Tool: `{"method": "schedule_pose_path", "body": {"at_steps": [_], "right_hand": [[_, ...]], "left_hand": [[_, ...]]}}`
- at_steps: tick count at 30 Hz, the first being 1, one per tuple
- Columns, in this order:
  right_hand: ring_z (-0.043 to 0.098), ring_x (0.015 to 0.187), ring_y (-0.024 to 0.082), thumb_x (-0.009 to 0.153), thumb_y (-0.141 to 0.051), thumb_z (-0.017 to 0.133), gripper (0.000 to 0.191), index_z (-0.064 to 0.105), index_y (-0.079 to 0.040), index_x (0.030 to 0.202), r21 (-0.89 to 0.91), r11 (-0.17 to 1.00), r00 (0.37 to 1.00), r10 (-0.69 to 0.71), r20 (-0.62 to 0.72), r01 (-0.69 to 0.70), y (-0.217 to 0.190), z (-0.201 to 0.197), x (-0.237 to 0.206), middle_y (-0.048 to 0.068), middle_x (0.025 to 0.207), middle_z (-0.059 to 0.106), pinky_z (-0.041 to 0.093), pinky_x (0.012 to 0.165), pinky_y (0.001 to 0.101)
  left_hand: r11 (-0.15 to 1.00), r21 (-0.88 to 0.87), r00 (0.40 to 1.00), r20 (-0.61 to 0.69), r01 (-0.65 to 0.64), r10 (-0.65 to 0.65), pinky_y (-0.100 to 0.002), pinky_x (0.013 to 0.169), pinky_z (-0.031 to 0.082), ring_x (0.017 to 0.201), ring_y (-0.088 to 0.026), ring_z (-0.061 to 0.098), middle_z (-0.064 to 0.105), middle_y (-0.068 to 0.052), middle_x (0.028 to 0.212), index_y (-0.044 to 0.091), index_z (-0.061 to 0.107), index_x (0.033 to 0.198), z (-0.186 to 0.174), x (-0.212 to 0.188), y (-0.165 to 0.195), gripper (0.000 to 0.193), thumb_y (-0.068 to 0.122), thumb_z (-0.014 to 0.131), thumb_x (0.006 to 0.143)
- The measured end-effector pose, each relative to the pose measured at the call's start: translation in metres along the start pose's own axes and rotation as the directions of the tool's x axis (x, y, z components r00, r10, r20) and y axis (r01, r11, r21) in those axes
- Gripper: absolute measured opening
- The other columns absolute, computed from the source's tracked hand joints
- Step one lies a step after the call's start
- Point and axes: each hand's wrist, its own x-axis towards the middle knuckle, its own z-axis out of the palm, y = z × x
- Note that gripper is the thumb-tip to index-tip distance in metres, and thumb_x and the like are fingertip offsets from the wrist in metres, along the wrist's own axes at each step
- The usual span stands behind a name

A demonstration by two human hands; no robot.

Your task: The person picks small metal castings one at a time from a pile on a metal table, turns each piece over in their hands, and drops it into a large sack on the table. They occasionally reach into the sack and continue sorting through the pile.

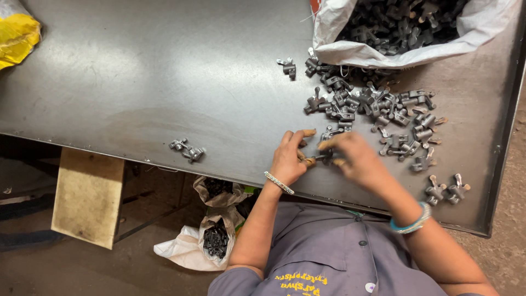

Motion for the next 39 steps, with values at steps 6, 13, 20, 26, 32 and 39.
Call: {"method": "schedule_pose_path", "body": {"at_steps": [6, 13, 20, 26, 32, 39], "right_hand": [[0.06, 0.105, 0.033, 0.069, -0.005, 0.081, 0.043, 0.068, -0.008, 0.11, -0.231, 0.972, 0.997, -0.049, -0.057, 0.034, 0.003, 0.019, -0.035, 0.009, 0.108, 0.068, 0.05, 0.094, 0.0434], [0.061, 0.1, 0.035, 0.067, -0.009, 0.086, 0.044, 0.065, -0.004, 0.106, -0.257, 0.966, 0.995, -0.011, -0.096, -0.014, 0.014, 0.024, -0.048, 0.013, 0.1, 0.066, 0.05, 0.089, 0.0441], [0.07, 0.094, 0.016, 0.076, -0.005, 0.083, 0.042, 0.06, -0.003, 0.111, 0.519, 0.808, 0.93, 0.362, -0.066, -0.278, 0.054, 0.031, -0.061, 0.007, 0.106, 0.074, 0.058, 0.084, 0.0313], [0.07, 0.09, 0.017, 0.089, -0.008, 0.075, 0.029, 0.062, -0.004, 0.114, 0.943, 0.094, 0.85, 0.468, 0.242, -0.32, 0.091, 0.034, -0.076, 0.008, 0.104, 0.074, 0.057, 0.073, 0.0302], [0.072, 0.084, 0.019, 0.093, -0.024, 0.069, 0.033, 0.064, -0.004, 0.118, 0.916, -0.07, 0.799, 0.467, 0.38, -0.395, 0.091, 0.032, -0.076, 0.008, 0.099, 0.074, 0.058, 0.069, 0.0321], [0.064, 0.069, 0.021, 0.089, -0.011, 0.076, 0.034, 0.06, -0.001, 0.117, 0.667, 0.47, 0.802, 0.477, 0.359, -0.578, 0.062, -0.021, -0.029, 0.024, 0.093, 0.075, 0.049, 0.056, 0.0309]], "left_hand": [[0.998, -0.047, 0.999, -0.017, -0.045, 0.045, -0.035, 0.07, 0.058, 0.081, -0.023, 0.07, 0.058, -0.011, 0.109, 0.011, 0.061, 0.13, -0.006, 0.005, -0.002, 0.064, -0.01, 0.074, 0.071], [0.99, -0.113, 0.996, -0.042, -0.083, 0.078, -0.036, 0.073, 0.058, 0.085, -0.024, 0.072, 0.061, -0.011, 0.108, 0.007, 0.062, 0.123, 0.013, 0.008, -0.002, 0.053, -0.007, 0.075, 0.074], [0.941, -0.319, 0.994, -0.009, -0.109, 0.112, -0.032, 0.081, 0.06, 0.093, -0.02, 0.074, 0.072, -0.01, 0.112, 0.002, 0.068, 0.122, 0.024, 0.004, -0.017, 0.041, -0.008, 0.07, 0.082], [0.626, -0.769, 0.96, 0.256, 0.133, 0.112, -0.03, 0.095, 0.058, 0.107, -0.014, 0.069, 0.072, -0.009, 0.12, -0.004, 0.068, 0.126, 0.043, 0.001, -0.024, 0.041, -0.01, 0.072, 0.085], [0.606, -0.782, 0.968, 0.24, 0.145, 0.078, -0.03, 0.093, 0.058, 0.102, -0.015, 0.07, 0.076, -0.01, 0.113, -0.006, 0.072, 0.119, 0.054, 0.005, -0.032, 0.033, -0.009, 0.071, 0.086], [0.9, -0.431, 0.985, 0.12, -0.062, 0.125, -0.027, 0.077, 0.057, 0.086, -0.013, 0.066, 0.072, -0.005, 0.108, 0.005, 0.073, 0.118, 0.019, 0.033, -0.026, 0.059, 0.016, 0.096, 0.065]]}}
